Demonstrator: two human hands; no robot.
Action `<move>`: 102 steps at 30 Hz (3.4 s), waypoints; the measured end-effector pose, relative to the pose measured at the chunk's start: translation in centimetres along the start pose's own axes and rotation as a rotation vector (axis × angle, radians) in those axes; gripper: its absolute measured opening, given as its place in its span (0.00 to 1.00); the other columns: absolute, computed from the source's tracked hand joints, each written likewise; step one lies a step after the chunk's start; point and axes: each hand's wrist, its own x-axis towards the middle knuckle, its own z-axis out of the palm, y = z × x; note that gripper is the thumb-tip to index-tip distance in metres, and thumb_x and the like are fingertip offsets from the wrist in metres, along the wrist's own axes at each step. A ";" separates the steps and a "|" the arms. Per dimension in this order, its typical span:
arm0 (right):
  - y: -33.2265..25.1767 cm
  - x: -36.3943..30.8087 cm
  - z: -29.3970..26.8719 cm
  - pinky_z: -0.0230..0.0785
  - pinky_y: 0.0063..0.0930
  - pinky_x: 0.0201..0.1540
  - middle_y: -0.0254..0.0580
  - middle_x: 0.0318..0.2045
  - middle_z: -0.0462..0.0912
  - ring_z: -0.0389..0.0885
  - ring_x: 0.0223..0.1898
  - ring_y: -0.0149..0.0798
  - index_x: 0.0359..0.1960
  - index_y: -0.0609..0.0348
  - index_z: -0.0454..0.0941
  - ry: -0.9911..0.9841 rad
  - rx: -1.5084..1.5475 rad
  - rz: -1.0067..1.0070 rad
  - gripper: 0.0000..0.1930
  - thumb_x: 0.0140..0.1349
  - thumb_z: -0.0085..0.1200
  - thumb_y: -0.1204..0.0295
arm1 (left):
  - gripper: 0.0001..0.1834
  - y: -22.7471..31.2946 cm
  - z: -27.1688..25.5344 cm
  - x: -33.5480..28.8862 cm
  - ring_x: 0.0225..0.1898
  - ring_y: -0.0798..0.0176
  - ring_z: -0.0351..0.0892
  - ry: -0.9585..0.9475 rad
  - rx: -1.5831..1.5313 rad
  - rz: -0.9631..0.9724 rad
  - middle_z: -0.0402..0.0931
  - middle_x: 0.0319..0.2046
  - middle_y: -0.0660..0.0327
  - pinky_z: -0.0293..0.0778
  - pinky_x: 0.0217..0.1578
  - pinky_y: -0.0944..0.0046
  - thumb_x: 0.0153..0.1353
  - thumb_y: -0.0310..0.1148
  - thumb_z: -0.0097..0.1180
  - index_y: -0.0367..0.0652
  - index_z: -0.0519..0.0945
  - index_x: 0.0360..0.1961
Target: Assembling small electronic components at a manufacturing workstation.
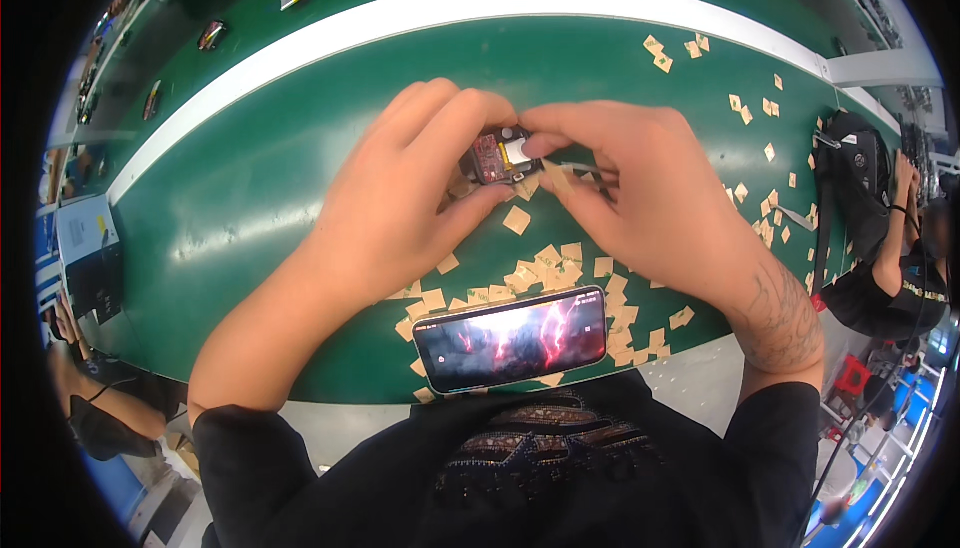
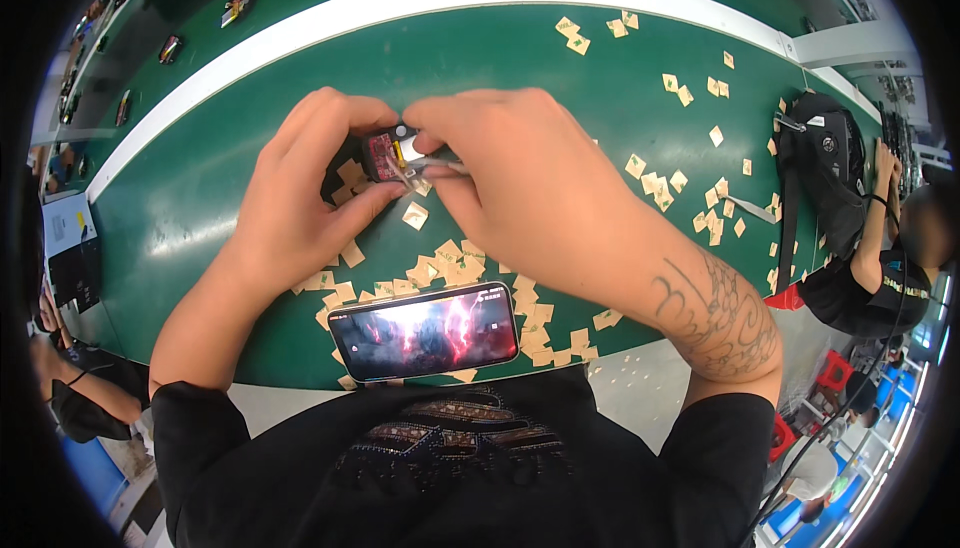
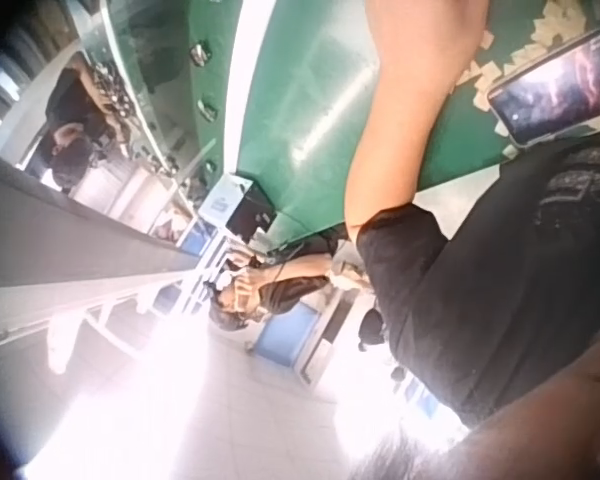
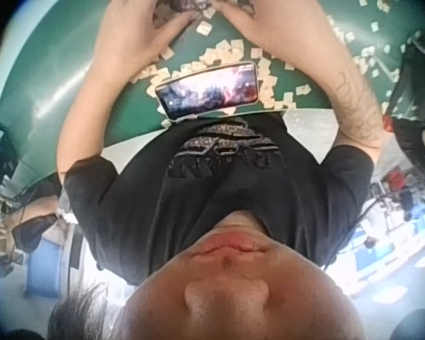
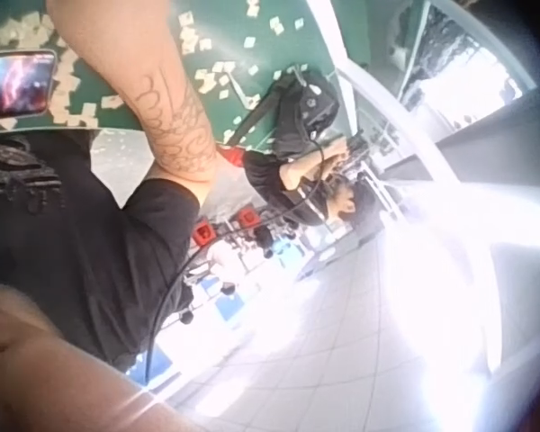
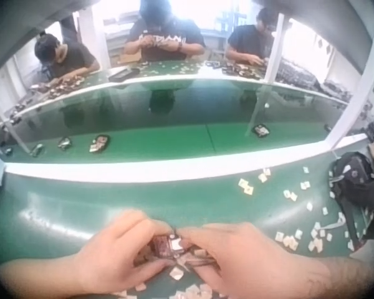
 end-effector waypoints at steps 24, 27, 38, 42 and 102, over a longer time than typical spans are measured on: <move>0.9 0.8 -1.0 0.80 0.37 0.40 0.47 0.37 0.88 0.88 0.37 0.48 0.50 0.64 0.82 -0.004 0.248 0.196 0.12 0.65 0.62 0.80 | 0.19 0.4 0.6 -0.7 0.38 0.55 0.78 0.021 0.050 0.047 0.76 0.43 0.56 0.78 0.38 0.58 0.51 0.22 0.78 0.40 0.87 0.45; 2.1 0.9 -0.5 0.80 0.37 0.42 0.47 0.34 0.86 0.87 0.36 0.48 0.48 0.63 0.82 0.146 0.112 -0.022 0.11 0.64 0.64 0.78 | 0.19 0.8 0.2 0.0 0.39 0.55 0.78 -0.040 0.134 0.049 0.76 0.44 0.56 0.79 0.40 0.58 0.52 0.21 0.77 0.41 0.87 0.45; 3.0 1.2 1.3 0.70 0.27 0.32 0.41 0.28 0.87 0.77 0.27 0.28 0.41 0.67 0.81 0.077 0.611 0.071 0.06 0.66 0.64 0.78 | 0.23 0.7 0.8 0.3 0.42 0.65 0.82 0.111 -0.237 -0.045 0.82 0.44 0.57 0.79 0.39 0.66 0.60 0.18 0.71 0.37 0.80 0.56; 2.4 1.2 1.2 0.69 0.28 0.31 0.42 0.27 0.86 0.76 0.26 0.29 0.38 0.66 0.79 0.114 0.486 0.005 0.05 0.65 0.64 0.79 | 0.13 0.4 1.3 0.6 0.34 0.73 0.80 0.095 -0.583 -0.217 0.84 0.37 0.59 0.75 0.32 0.70 0.69 0.18 0.63 0.35 0.78 0.52; 3.4 2.7 -0.1 0.75 0.35 0.44 0.43 0.38 0.77 0.80 0.40 0.44 0.51 0.59 0.86 -0.002 -0.091 -0.142 0.15 0.66 0.60 0.85 | 0.27 -4.4 -0.9 3.6 0.50 0.47 0.80 -0.059 -0.077 0.018 0.77 0.44 0.54 0.77 0.54 0.54 0.50 0.22 0.78 0.39 0.82 0.53</move>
